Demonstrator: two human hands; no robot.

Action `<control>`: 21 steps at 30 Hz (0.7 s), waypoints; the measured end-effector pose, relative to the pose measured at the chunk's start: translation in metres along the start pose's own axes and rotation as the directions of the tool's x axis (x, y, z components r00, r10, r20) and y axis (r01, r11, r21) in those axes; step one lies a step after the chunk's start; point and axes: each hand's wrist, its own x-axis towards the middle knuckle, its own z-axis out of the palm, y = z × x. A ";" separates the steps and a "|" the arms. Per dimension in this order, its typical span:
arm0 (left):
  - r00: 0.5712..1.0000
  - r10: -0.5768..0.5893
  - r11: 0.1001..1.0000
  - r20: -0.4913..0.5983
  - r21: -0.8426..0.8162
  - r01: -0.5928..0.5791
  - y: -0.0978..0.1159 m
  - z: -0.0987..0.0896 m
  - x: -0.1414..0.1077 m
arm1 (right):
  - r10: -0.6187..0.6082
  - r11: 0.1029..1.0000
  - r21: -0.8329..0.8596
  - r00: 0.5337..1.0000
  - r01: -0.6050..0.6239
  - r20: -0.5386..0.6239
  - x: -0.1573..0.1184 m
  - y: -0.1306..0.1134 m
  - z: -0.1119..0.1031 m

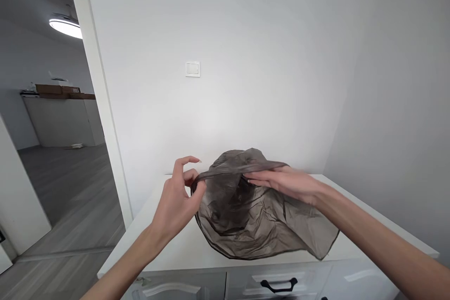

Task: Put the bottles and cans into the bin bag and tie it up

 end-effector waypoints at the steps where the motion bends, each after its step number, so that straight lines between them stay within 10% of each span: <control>1: 1.000 -0.006 1.000 -0.009 -0.006 0.006 -0.003 0.000 0.005 | 0.037 0.998 -0.044 0.998 -0.035 0.049 0.006 -0.009 0.001; 7: 0.996 -0.055 0.998 -0.067 -0.007 0.054 -0.023 0.004 0.031 | -0.081 0.880 -0.472 0.996 0.057 -0.029 0.032 -0.015 -0.004; 15: 0.978 -0.177 0.972 -0.110 -0.178 0.156 -0.034 0.010 0.045 | -0.016 0.705 -0.674 0.955 0.221 0.297 0.071 0.031 0.003; 21: 0.980 -0.185 0.959 -0.076 -0.231 0.163 -0.034 0.012 0.066 | 0.264 0.733 -0.681 0.917 0.011 0.299 0.125 0.031 0.004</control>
